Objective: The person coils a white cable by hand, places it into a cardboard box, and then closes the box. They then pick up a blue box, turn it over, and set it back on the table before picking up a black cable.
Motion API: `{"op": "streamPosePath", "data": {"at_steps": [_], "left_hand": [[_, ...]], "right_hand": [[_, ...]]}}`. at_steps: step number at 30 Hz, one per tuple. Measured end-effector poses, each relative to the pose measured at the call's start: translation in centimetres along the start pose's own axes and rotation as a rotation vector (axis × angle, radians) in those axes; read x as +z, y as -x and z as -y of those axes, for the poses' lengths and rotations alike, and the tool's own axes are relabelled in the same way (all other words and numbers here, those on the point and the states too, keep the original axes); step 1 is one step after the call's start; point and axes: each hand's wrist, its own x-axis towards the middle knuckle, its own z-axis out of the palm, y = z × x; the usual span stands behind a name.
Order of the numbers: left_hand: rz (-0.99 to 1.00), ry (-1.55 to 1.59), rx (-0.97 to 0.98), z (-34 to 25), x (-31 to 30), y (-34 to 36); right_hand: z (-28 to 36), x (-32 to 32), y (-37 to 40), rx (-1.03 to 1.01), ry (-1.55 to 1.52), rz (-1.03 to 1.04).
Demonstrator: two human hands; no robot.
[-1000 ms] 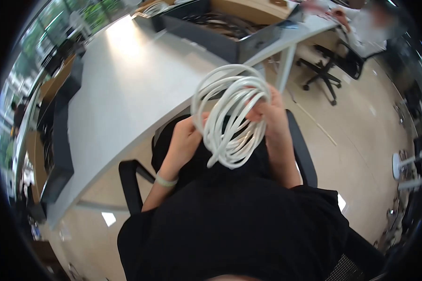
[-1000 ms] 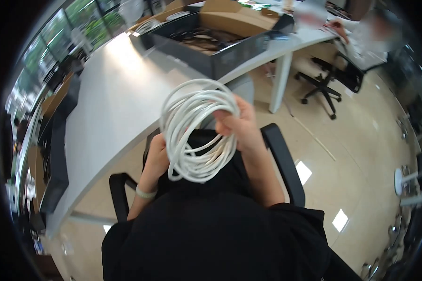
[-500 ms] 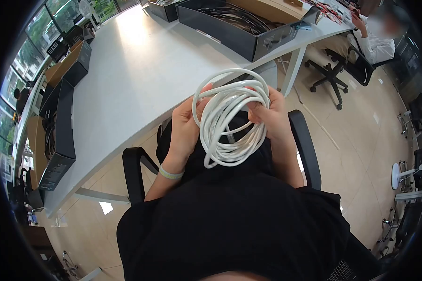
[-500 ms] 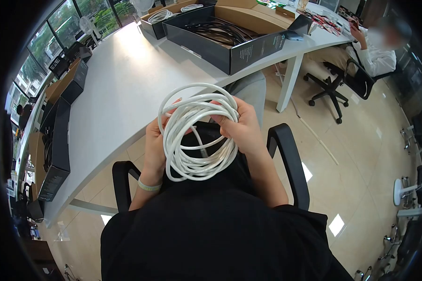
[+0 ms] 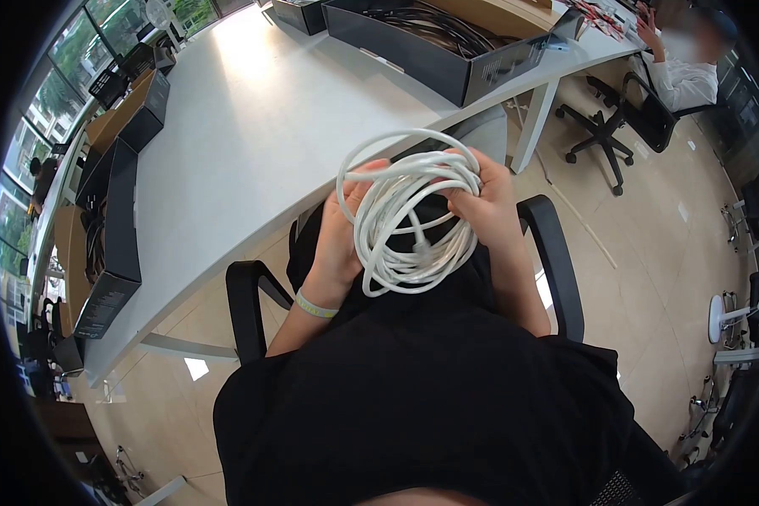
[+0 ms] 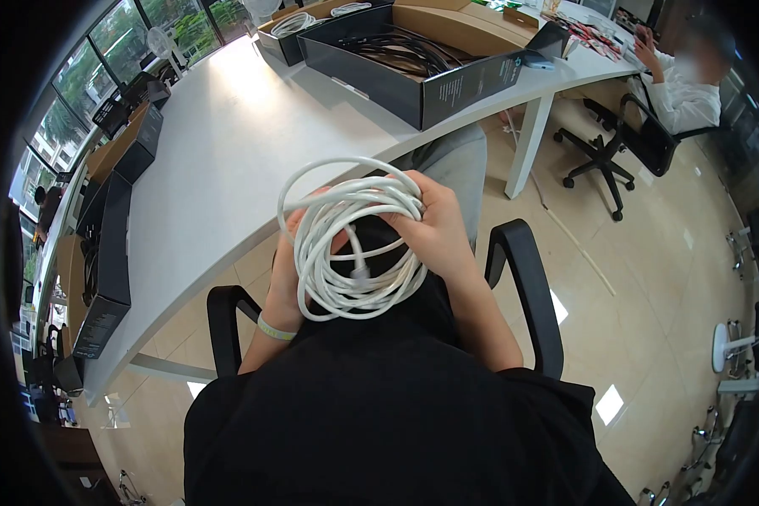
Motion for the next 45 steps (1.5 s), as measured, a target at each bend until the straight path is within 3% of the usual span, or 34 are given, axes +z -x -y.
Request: {"op": "streamPosePath", "data": {"at_steps": [1, 4, 7, 10, 11, 12, 14, 18, 20, 21, 22, 24, 26, 27, 29, 30, 32, 33, 34, 36, 38, 40, 42, 44, 45], "left_hand": [[0.11, 0.131, -0.104, 0.2, -0.4, -0.2], [0.284, 0.13, -0.062, 0.4, -1.0, -0.5], [0.328, 0.134, -0.1, 0.1, -1.1, -0.5], [0.346, 0.14, -0.089, 0.2, -0.1, -0.2], [0.356, -0.118, 0.03, 1.1, -0.5, -0.5], [0.361, -0.375, 0.151, 1.7, -0.9, -0.6], [0.428, -0.331, 0.174, 1.7, -0.9, -0.5], [0.331, -0.385, 0.111, 1.0, 0.3, 0.1], [0.497, -0.699, 0.322, 0.9, 0.2, -0.2], [0.472, -0.786, 0.42, 0.8, 0.7, -0.1], [0.471, -0.784, 0.419, 0.9, 0.6, 0.0], [0.341, -0.506, 0.167, 1.1, 0.4, 0.2], [0.293, -0.486, 0.219, 1.1, 0.6, 0.1], [0.363, -0.445, 0.211, 1.1, 0.3, -0.1], [0.433, -0.36, 0.151, 1.3, 0.3, 0.0], [0.432, -0.36, 0.153, 1.2, 0.2, 0.0], [0.361, -0.1, -0.029, 1.0, 0.2, 0.1], [0.268, -0.129, -0.013, 0.8, 0.7, 0.4], [0.265, -0.129, -0.011, 0.6, 0.6, 0.6], [0.291, -0.111, -0.006, 0.1, 0.1, 0.8], [0.318, -0.058, -0.008, 0.1, -0.3, 0.7], [0.39, -0.216, 0.0, 0.1, -0.5, 0.5], [0.346, -0.25, -0.029, -0.5, 0.4, 0.7], [0.64, -0.482, 0.043, -1.8, 0.5, 0.4], [0.651, -0.597, 0.036, -2.5, 0.7, 0.6]], "right_hand": [[0.2, 0.0, 0.0, -0.012, 0.061, -0.027], [0.1, 0.0, 0.0, -0.057, 0.13, -0.092], [-1.0, -0.3, -0.2, -0.139, 0.057, -0.258], [-0.8, -1.0, -0.5, -0.07, 0.011, -0.366], [-1.3, -0.9, -0.6, -0.194, 0.109, -0.389], [-1.3, -0.9, -0.7, -0.192, 0.112, -0.389], [-1.3, -0.8, -0.7, -0.352, 0.402, -0.437], [-1.7, -0.9, -0.8, -0.448, 0.489, -0.533], [-1.7, -1.2, -0.8, -0.463, 0.437, -0.57], [-1.7, -1.4, -0.8, -0.462, 0.439, -0.57], [-1.6, -1.6, -0.7, -0.477, 0.476, -0.575], [-1.5, -1.5, -0.7, -0.492, 0.514, -0.576], [-1.1, -0.8, -0.5, -0.511, 0.561, -0.555], [-1.2, -0.9, -0.6, -0.511, 0.56, -0.556], [-1.2, -1.2, -0.8, -0.166, 0.286, -0.34], [-1.2, -1.1, -0.8, -0.167, 0.287, -0.339], [-1.1, -0.5, -0.7, -0.187, 0.272, -0.313], [-1.8, -0.1, -0.8, -0.382, 0.265, -0.308], [-1.8, 0.4, -0.9, -0.382, 0.264, -0.305], [-1.4, 1.3, -0.9, -0.568, 0.316, -0.339], [-1.1, 0.6, -0.6, -0.496, 0.312, -0.315], [-0.7, -0.3, -0.3, -0.135, -0.053, -0.082], [-0.9, -0.9, -0.3, -0.127, -0.174, -0.079], [-0.7, -0.9, -0.2, -0.075, -0.479, -0.082], [-0.3, -0.5, -0.1, -0.057, -0.526, -0.133]]}}
